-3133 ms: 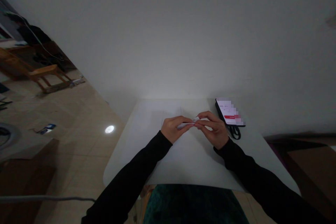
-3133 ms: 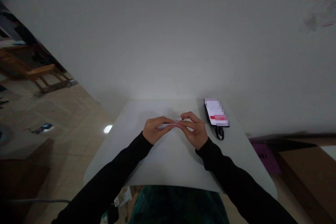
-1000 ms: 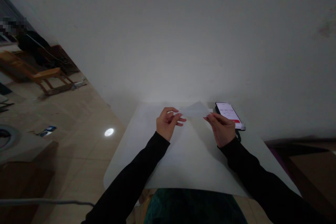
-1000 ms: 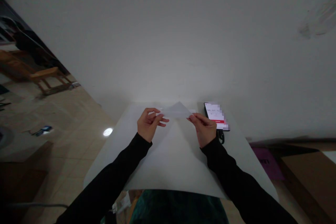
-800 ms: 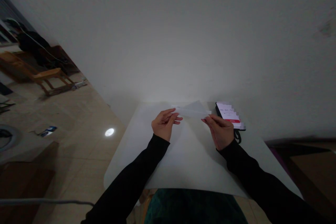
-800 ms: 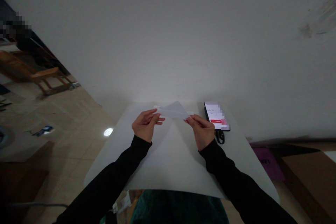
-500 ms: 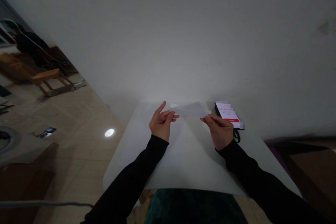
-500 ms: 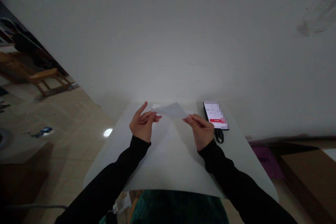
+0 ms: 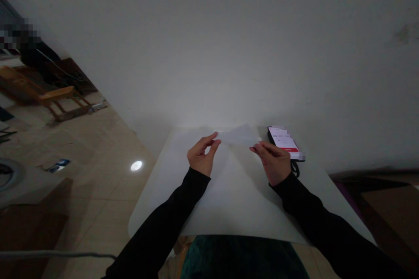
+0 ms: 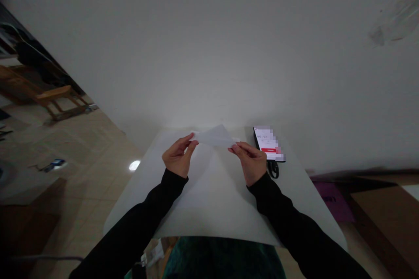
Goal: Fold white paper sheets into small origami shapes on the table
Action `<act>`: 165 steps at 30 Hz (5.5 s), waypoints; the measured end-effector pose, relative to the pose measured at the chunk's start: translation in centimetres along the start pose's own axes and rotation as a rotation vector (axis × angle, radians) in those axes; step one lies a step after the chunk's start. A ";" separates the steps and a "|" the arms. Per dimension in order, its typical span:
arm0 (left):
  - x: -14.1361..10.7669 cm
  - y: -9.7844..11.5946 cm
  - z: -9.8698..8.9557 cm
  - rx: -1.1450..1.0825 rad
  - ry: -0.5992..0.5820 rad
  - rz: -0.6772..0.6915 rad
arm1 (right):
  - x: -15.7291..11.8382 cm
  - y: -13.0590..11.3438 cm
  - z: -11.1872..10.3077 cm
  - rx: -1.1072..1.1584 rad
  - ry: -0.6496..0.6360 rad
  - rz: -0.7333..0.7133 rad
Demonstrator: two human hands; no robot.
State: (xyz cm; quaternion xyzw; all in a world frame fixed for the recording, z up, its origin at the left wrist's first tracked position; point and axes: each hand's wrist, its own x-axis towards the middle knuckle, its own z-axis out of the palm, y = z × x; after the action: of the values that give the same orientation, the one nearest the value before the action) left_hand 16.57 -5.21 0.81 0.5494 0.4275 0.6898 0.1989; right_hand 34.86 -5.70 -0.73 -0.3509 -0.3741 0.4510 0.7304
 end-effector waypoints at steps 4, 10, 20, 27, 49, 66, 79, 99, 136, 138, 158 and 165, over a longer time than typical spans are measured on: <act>0.2 0.0 0.0 -0.081 0.002 -0.056 | 0.2 0.0 -0.2 -0.007 -0.010 0.000; 0.7 0.5 0.2 -0.203 -0.035 -0.122 | 0.4 -0.2 -0.3 -0.064 -0.057 0.035; 2.4 0.7 -1.5 -0.298 -0.549 -0.544 | 1.3 -0.5 -1.1 -0.245 -0.176 -0.096; 2.7 -0.5 -2.4 -0.426 -0.680 -0.700 | 2.1 -1.8 -1.7 -0.469 -0.256 -0.318; 2.1 -1.3 -1.5 -0.414 -0.419 -0.722 | 3.0 -2.1 -3.4 -0.845 -0.407 -0.864; 1.2 0.6 -1.5 -0.110 -0.542 -0.106 | 2.3 -1.7 -2.4 -0.596 -0.200 -0.391; 0.5 -0.3 -0.2 -0.141 -0.164 -0.309 | 1.1 -1.3 -1.3 -0.440 -0.165 -0.288; -2.2 -0.1 1.3 -0.452 -0.301 -0.634 | -0.7 0.3 -0.1 -0.094 -0.105 0.214; -3.1 -0.5 1.8 -0.284 -0.617 -0.640 | -2.2 1.3 0.3 0.270 -0.459 0.782; -3.1 -0.4 1.8 -0.241 -0.612 -0.603 | -2.1 1.6 0.2 0.303 -0.433 0.808; -3.1 -0.3 1.9 -0.043 -0.654 -0.455 | -2.6 1.6 0.4 0.112 -0.246 0.748; -3.2 -0.4 1.9 -0.030 -0.687 -0.490 | -3.0 1.4 0.8 0.075 -0.237 0.710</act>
State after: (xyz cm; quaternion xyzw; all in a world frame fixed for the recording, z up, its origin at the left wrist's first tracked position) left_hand 19.27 -6.60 -1.34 0.6265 0.4444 0.4051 0.4959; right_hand 32.69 -7.81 -2.23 -0.3771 -0.2942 0.7270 0.4926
